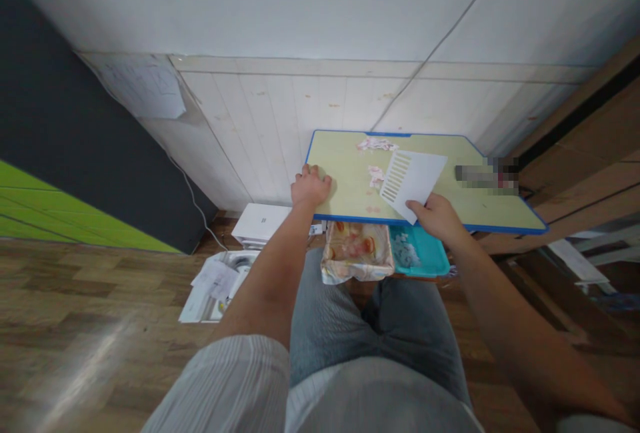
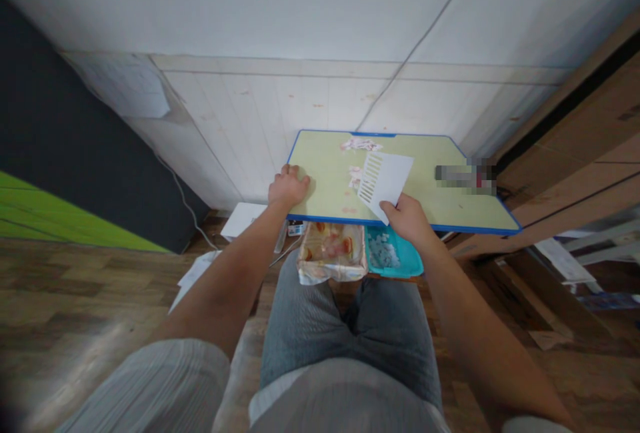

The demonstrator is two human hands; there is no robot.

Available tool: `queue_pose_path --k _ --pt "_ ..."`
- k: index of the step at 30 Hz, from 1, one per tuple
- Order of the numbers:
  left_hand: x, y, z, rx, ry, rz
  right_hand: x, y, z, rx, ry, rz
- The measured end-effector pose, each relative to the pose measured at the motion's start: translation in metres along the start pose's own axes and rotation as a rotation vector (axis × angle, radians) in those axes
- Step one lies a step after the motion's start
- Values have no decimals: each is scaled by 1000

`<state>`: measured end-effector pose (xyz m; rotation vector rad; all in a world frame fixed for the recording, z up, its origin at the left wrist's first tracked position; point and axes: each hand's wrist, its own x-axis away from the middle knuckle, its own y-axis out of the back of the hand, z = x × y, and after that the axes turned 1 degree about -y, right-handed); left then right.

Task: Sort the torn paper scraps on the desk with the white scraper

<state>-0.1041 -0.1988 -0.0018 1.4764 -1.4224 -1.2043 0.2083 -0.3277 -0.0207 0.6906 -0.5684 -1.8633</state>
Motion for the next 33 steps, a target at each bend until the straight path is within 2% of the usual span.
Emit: queue_pose_path --k 6,12,25,33 --pt "1 0 1 -1 1 -3 -17 -17 20 53 34 68" --pt "1 0 0 -6 -10 0 -27 -22 23 38 37 117" --pt "1 0 0 -6 3 1 -35 -31 23 -342 -17 332" --pt "2 3 -1 6 5 9 -32 -30 24 -446 -77 420"
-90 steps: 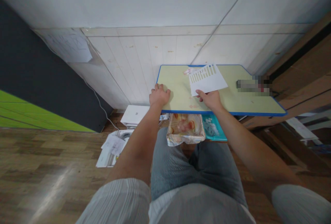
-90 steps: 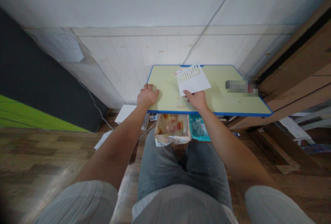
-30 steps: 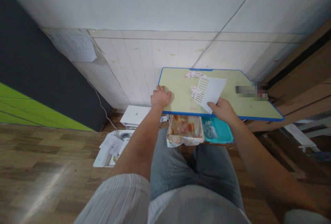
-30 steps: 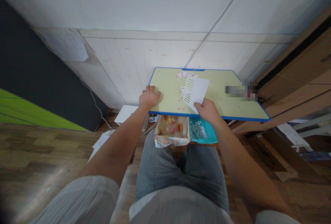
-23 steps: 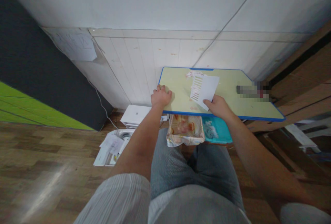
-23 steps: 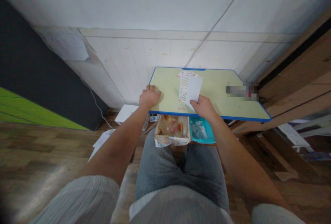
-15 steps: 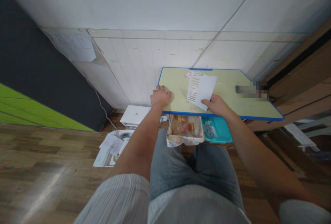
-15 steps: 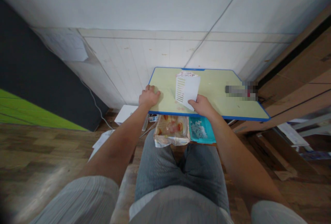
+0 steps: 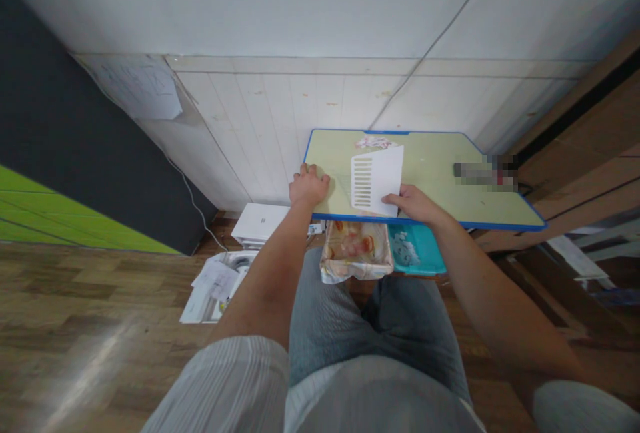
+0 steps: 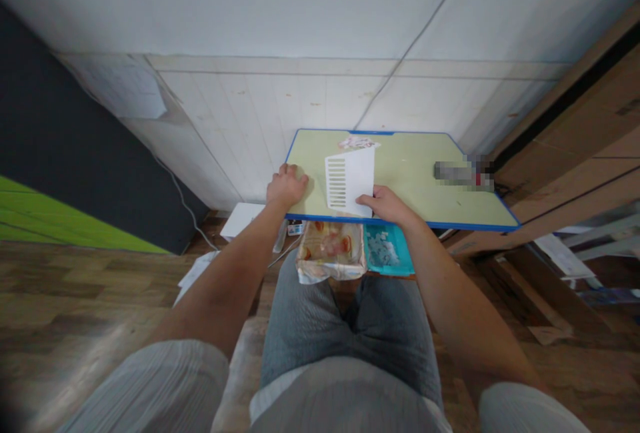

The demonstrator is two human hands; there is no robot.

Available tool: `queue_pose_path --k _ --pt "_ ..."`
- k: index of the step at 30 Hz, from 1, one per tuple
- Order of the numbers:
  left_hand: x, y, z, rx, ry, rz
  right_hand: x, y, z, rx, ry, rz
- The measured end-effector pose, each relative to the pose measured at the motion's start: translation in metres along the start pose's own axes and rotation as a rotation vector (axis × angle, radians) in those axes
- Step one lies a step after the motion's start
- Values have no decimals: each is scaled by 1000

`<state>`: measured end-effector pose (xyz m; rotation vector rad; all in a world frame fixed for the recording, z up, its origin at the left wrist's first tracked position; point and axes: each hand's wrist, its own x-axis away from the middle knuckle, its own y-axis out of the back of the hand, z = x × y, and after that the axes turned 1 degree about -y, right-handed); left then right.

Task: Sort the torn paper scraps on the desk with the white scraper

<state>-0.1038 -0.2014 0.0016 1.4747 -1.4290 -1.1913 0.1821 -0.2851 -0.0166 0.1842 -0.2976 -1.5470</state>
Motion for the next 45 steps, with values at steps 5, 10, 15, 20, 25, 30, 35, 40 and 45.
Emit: queue_pose_path --k 5,10,15,20,25,30,35,40,45 --pt "1 1 0 2 0 0 7 1 2 -20 -14 53" --pt "1 1 0 1 -2 2 15 2 0 -51 -23 107" --pt "0 -1 1 -2 -6 -9 17 4 -3 -103 2 75" --pt "0 -2 1 -9 -1 -6 11 -3 -10 -126 5 -19" --pt "-1 -2 1 -3 -2 -13 5 -10 -17 -119 -2 -80" --pt "-1 -1 1 3 2 -7 6 -8 -14 -117 -11 -29" --pt "-1 -2 2 -1 -7 -7 10 -3 -9 -121 -13 24" --pt "-1 -2 2 -1 0 -7 12 1 -5 -106 -25 46" --pt "-1 -2 2 1 -3 -3 16 2 -4 -106 -42 47"
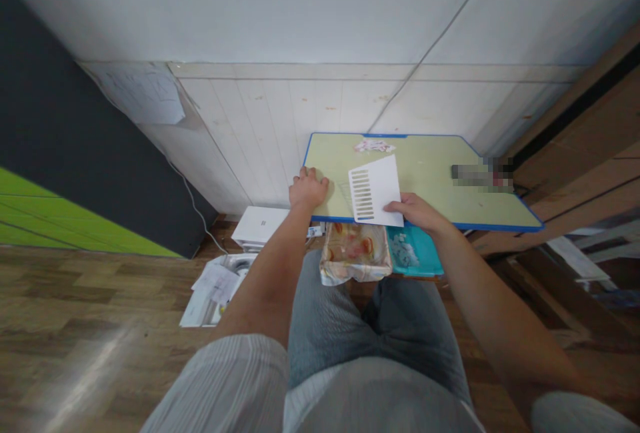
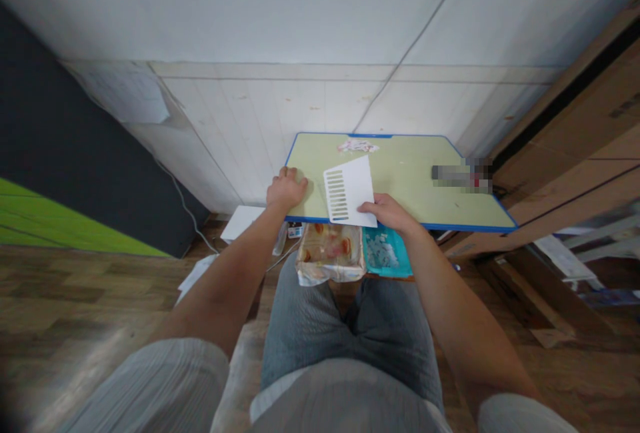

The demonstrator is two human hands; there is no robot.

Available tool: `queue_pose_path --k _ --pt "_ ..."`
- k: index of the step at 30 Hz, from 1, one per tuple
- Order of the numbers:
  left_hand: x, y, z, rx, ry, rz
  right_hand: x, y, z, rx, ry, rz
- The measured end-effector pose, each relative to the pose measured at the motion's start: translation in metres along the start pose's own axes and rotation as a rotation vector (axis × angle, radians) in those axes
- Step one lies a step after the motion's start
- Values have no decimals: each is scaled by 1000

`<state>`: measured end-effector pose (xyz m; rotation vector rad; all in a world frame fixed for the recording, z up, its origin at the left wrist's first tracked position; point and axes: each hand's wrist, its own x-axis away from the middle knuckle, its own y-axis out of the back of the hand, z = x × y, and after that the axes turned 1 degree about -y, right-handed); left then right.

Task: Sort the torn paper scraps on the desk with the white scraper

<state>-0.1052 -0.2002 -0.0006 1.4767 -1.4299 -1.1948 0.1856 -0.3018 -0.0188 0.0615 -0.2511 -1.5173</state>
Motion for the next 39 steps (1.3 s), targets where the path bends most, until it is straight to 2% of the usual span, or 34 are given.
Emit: queue_pose_path --k 7,13,15,21,28,34,39 --pt "0 -1 1 -11 -7 -6 6 3 -4 -108 26 -121" --pt "0 0 0 -21 -3 -1 6 10 -12 -376 254 -452" --pt "-1 -1 0 -21 0 1 5 11 -13 -412 285 -497" --pt "-1 -2 2 -28 -7 2 2 5 -8 -433 270 -525" --pt "-1 -1 3 -29 -17 -8 -9 3 -3 -308 147 -521" --pt "-2 0 10 -45 -24 -21 -32 28 14 -193 98 -495" --pt "-21 2 5 -96 -39 -84 -59 52 51 -234 190 -459"
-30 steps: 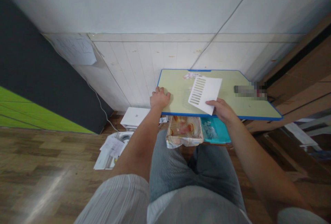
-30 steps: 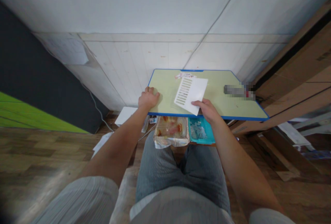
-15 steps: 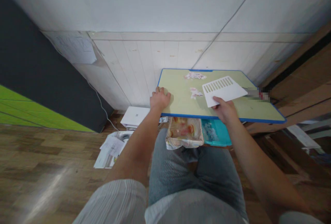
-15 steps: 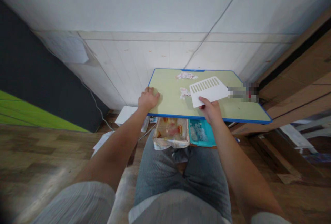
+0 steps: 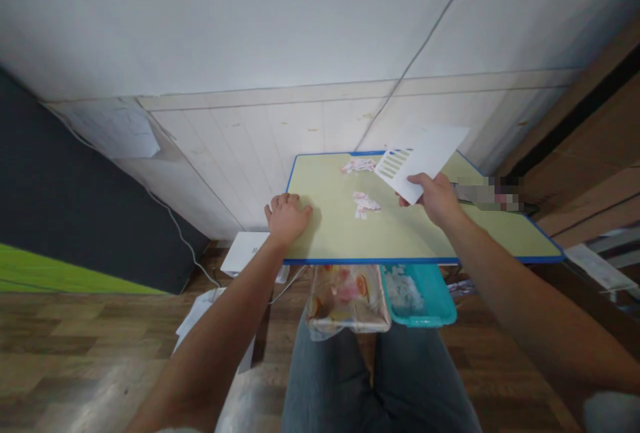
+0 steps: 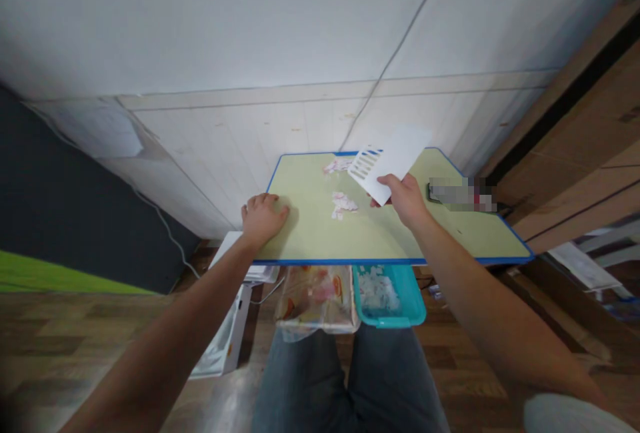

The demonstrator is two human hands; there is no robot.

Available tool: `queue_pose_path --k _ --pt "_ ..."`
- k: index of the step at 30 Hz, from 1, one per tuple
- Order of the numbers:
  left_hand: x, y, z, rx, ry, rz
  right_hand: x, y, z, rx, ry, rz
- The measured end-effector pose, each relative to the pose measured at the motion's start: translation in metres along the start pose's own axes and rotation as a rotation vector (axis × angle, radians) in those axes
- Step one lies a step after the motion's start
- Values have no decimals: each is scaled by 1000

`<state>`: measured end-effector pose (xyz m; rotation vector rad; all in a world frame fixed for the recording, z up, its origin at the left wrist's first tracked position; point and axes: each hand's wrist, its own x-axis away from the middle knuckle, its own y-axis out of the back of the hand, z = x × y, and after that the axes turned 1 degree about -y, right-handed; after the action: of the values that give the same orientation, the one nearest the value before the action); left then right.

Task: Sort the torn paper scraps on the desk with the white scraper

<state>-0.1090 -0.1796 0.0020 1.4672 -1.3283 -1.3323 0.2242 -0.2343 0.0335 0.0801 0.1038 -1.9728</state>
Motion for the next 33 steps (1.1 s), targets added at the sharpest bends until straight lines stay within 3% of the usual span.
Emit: queue_pose_path --k 3,6,8,12,16,19,24,33 --pt "-28 -4 -24 66 -84 -16 -15 -11 14 25 140 1" --pt "-65 -13 -55 143 -158 4 -24 -23 18 230 150 117" --pt "-90 -21 -72 179 -164 11 -29 -28 17 219 205 126" --pt "-122 -36 -85 196 -171 3 -32 -26 7 272 178 138" --pt "-128 -42 -82 189 -180 -6 -16 -18 0 457 105 290" --pt "-127 -42 -82 173 -203 -30 -1 -16 4 428 100 387" --pt "-126 -41 -86 146 -231 37 4 -14 6 391 33 504" --pt "-123 -38 -88 149 -218 75 1 -2 -9 649 245 614"
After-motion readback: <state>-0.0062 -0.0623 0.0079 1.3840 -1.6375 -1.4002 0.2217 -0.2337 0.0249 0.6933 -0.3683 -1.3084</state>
